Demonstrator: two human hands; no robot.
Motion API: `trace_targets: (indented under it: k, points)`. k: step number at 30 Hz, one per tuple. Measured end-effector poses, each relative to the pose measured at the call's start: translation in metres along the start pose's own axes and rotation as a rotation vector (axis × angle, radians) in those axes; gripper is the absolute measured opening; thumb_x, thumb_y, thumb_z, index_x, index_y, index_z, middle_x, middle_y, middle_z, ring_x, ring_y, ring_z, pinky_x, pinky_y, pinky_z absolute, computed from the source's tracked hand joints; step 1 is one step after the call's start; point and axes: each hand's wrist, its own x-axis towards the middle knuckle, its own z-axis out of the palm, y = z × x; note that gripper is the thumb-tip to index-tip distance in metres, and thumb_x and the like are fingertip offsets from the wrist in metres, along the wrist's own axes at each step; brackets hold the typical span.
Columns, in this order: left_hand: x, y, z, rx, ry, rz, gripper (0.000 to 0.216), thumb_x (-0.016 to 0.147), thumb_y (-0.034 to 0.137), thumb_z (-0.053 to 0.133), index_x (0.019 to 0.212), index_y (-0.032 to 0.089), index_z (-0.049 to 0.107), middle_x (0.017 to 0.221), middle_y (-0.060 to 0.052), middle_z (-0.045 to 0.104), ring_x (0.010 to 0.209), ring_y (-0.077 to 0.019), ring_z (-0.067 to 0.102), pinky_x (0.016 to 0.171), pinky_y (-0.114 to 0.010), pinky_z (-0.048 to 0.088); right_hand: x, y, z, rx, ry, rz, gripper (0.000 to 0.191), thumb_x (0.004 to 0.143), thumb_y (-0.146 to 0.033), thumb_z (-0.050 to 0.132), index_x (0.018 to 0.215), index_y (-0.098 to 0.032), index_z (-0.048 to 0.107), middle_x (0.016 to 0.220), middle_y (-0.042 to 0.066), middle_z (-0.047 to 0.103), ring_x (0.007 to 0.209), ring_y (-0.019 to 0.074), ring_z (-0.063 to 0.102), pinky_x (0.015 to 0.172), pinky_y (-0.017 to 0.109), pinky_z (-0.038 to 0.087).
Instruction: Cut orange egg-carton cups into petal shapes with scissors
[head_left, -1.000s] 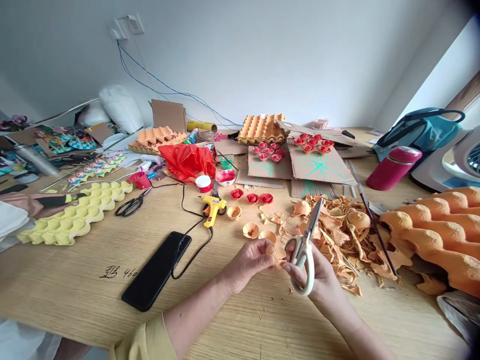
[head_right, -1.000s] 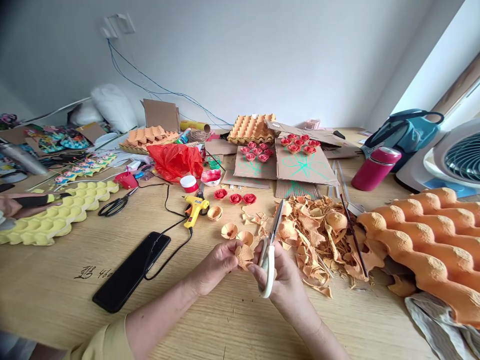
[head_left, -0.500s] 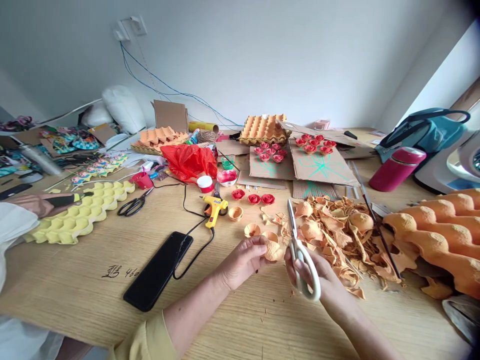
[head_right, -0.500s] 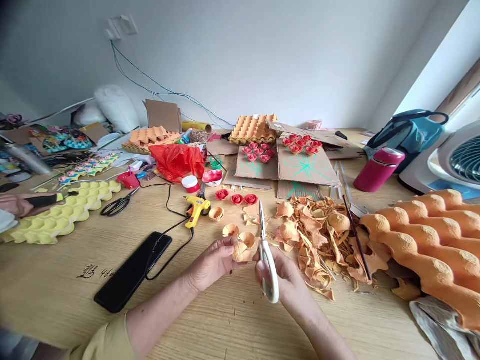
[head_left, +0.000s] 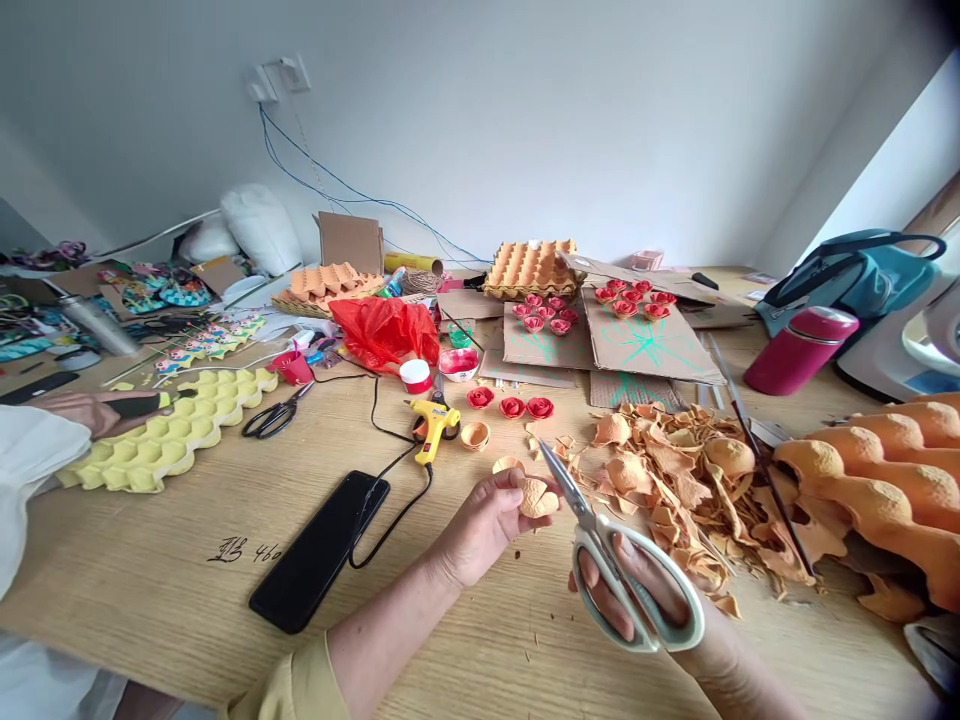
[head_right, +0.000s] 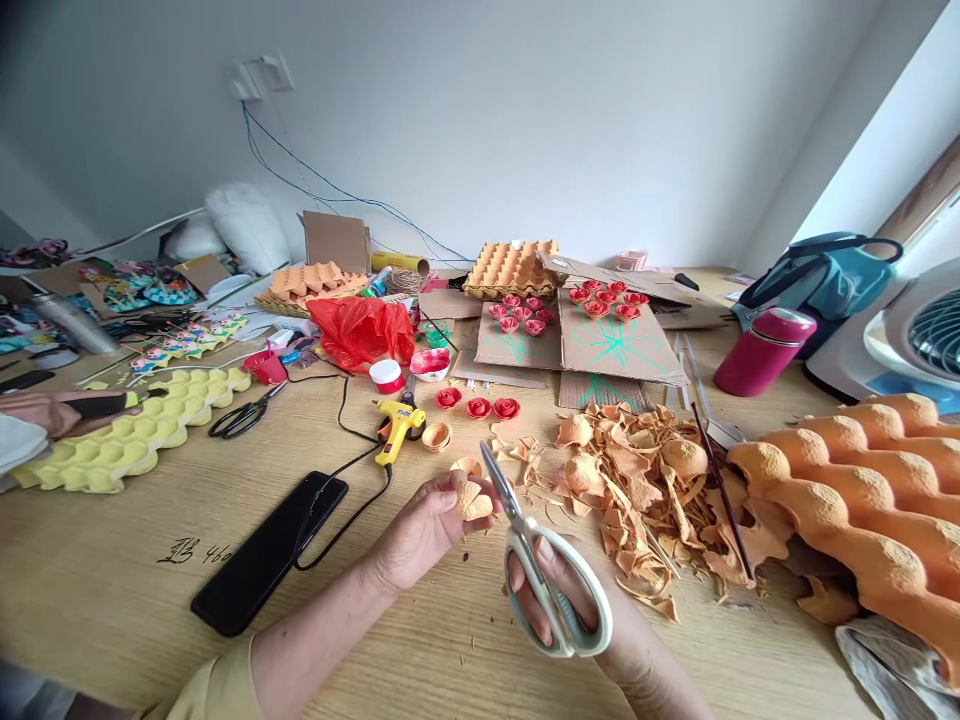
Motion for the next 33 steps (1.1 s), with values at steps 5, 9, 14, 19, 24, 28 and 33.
trace_targets:
  k: [5, 9, 14, 19, 24, 28, 33]
  points:
    - [0.003, -0.002, -0.002, 0.208, 0.085, 0.061, 0.026, 0.070, 0.035, 0.082, 0.076, 0.015, 0.065, 0.090, -0.002, 0.066, 0.078, -0.0108, 0.056, 0.072, -0.022, 0.041, 0.000, -0.006, -0.003, -0.285, 0.110, -0.067, 0.050, 0.093, -0.068, 0.047, 0.086, -0.019, 0.057, 0.057, -0.002, 0.053, 0.052, 0.0120, 0.043, 0.053, 0.026, 0.035]
    - [0.006, -0.003, -0.003, 0.466, 0.114, 0.118, 0.032, 0.068, 0.038, 0.084, 0.075, 0.016, 0.063, 0.072, 0.002, 0.058, 0.072, -0.0109, 0.052, 0.070, -0.023, 0.040, -0.002, -0.011, -0.004, -0.477, 0.199, -0.083, 0.046, 0.094, -0.063, 0.048, 0.081, -0.020, 0.057, 0.060, -0.002, 0.053, 0.058, 0.0135, 0.046, 0.055, 0.026, 0.037]
    - [0.007, -0.003, -0.001, 0.527, 0.167, 0.158, 0.036, 0.068, 0.041, 0.083, 0.082, 0.016, 0.062, 0.075, 0.001, 0.058, 0.065, -0.0092, 0.049, 0.060, -0.022, 0.039, 0.000, -0.012, -0.005, -0.804, 0.328, -0.141, 0.037, 0.096, -0.051, 0.048, 0.076, -0.021, 0.056, 0.066, 0.000, 0.056, 0.065, 0.0165, 0.051, 0.059, 0.028, 0.041]
    - [0.007, -0.005, -0.004, 0.497, 0.178, 0.165, 0.036, 0.073, 0.044, 0.080, 0.088, 0.014, 0.068, 0.080, -0.001, 0.063, 0.060, -0.0075, 0.047, 0.057, -0.022, 0.037, 0.002, -0.003, -0.010, -1.186, 0.345, -0.276, 0.030, 0.096, -0.038, 0.052, 0.071, -0.023, 0.043, 0.065, -0.002, 0.053, 0.065, 0.0168, 0.050, 0.065, 0.030, 0.041]
    - [0.009, -0.006, -0.008, 0.451, 0.208, 0.182, 0.029, 0.076, 0.039, 0.078, 0.082, 0.014, 0.066, 0.074, 0.001, 0.061, 0.057, -0.0068, 0.047, 0.055, -0.023, 0.035, 0.004, 0.002, -0.011, -1.409, 0.337, -0.388, 0.025, 0.093, -0.034, 0.057, 0.076, -0.023, 0.042, 0.067, -0.003, 0.053, 0.062, 0.0164, 0.049, 0.075, 0.034, 0.039]
    - [0.010, -0.006, -0.008, 0.385, 0.225, 0.171, 0.029, 0.075, 0.037, 0.079, 0.079, 0.014, 0.062, 0.075, 0.000, 0.062, 0.057, -0.0065, 0.048, 0.055, -0.023, 0.033, 0.006, 0.001, -0.011, -1.484, 0.381, -0.409, 0.018, 0.090, -0.033, 0.060, 0.081, -0.024, 0.047, 0.071, -0.001, 0.057, 0.067, 0.0195, 0.051, 0.077, 0.036, 0.037]
    - [0.009, -0.006, -0.009, 0.344, 0.202, 0.174, 0.029, 0.075, 0.036, 0.080, 0.079, 0.015, 0.061, 0.072, 0.002, 0.059, 0.057, -0.0060, 0.045, 0.054, -0.022, 0.030, 0.006, 0.002, -0.011, -1.519, 0.436, -0.433, 0.012, 0.089, -0.033, 0.059, 0.086, -0.024, 0.052, 0.074, 0.000, 0.061, 0.072, 0.0224, 0.057, 0.083, 0.039, 0.036]
